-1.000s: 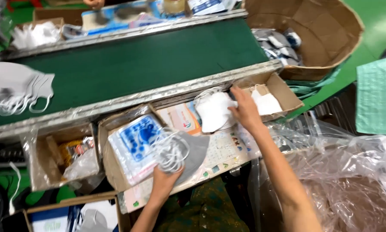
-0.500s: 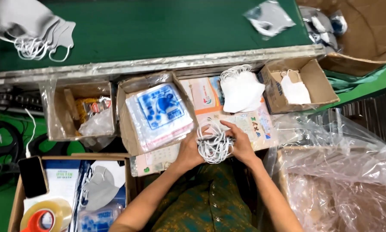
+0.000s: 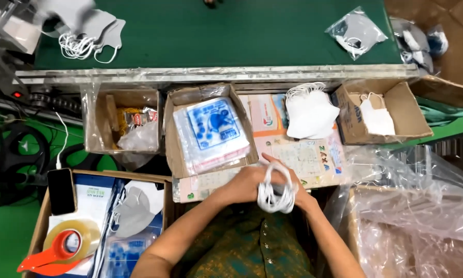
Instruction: The person repeatedly picks a face mask from a conveyor belt, places it into a small plastic bag, and then places the bagged mask into a cardboard box. The process is repeated for multiple masks throughout the clip.
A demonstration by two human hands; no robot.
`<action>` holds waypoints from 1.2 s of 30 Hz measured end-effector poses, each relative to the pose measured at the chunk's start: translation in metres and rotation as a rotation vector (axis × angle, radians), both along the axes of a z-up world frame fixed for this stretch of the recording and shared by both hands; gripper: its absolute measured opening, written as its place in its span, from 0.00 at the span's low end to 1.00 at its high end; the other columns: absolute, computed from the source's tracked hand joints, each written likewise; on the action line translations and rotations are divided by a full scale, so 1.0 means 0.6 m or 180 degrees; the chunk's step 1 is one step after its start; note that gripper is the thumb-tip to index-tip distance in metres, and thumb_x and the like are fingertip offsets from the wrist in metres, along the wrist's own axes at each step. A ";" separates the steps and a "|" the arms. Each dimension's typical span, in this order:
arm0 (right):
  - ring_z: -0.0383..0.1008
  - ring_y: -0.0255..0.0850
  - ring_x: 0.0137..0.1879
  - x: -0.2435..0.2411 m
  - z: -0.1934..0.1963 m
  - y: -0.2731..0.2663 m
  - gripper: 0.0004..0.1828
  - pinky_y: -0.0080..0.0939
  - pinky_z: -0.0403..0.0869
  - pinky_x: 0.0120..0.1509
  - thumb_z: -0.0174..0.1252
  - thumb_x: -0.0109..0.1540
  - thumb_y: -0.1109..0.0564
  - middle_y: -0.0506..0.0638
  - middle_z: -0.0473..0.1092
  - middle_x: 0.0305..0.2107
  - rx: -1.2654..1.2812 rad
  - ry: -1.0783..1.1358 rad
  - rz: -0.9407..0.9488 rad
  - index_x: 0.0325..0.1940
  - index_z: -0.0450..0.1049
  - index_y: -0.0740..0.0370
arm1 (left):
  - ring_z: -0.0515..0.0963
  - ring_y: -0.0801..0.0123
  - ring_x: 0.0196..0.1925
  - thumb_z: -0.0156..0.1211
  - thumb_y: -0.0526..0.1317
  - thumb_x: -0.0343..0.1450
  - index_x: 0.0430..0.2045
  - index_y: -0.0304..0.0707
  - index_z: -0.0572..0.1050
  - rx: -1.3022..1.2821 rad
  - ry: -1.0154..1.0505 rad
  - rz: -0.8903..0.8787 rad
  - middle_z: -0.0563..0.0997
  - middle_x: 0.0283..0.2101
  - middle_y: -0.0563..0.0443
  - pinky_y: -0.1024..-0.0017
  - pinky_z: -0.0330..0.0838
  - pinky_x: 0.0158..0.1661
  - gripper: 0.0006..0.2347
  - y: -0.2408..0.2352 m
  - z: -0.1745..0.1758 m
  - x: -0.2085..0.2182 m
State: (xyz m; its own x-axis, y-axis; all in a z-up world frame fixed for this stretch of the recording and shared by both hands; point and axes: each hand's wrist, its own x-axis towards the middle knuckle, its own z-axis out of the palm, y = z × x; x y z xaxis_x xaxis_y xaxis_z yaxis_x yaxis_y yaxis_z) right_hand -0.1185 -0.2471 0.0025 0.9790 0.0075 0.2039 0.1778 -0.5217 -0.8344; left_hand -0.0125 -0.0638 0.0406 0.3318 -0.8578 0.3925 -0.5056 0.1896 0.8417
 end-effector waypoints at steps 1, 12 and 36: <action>0.77 0.46 0.58 -0.003 0.007 0.004 0.37 0.46 0.71 0.67 0.68 0.55 0.54 0.56 0.75 0.57 0.0604 0.0323 0.0039 0.66 0.70 0.66 | 0.85 0.56 0.45 0.67 0.36 0.65 0.43 0.39 0.81 -0.0349 0.0228 0.0202 0.84 0.43 0.44 0.63 0.79 0.47 0.13 0.000 0.011 0.010; 0.77 0.40 0.50 -0.048 0.006 -0.037 0.28 0.40 0.74 0.56 0.71 0.55 0.55 0.54 0.76 0.45 0.1369 0.0216 -0.1939 0.54 0.74 0.72 | 0.82 0.57 0.36 0.67 0.36 0.66 0.26 0.40 0.85 0.1000 -0.1190 0.2102 0.84 0.34 0.48 0.61 0.77 0.37 0.02 0.035 -0.124 0.195; 0.72 0.58 0.49 0.048 0.200 0.019 0.21 0.54 0.68 0.56 0.63 0.46 0.64 0.60 0.73 0.40 -0.1689 -0.1285 -0.1978 0.43 0.83 0.50 | 0.82 0.75 0.38 0.67 0.27 0.65 0.65 0.40 0.70 -0.0748 0.1271 0.0769 0.84 0.39 0.46 0.76 0.78 0.39 0.30 -0.050 -0.038 0.087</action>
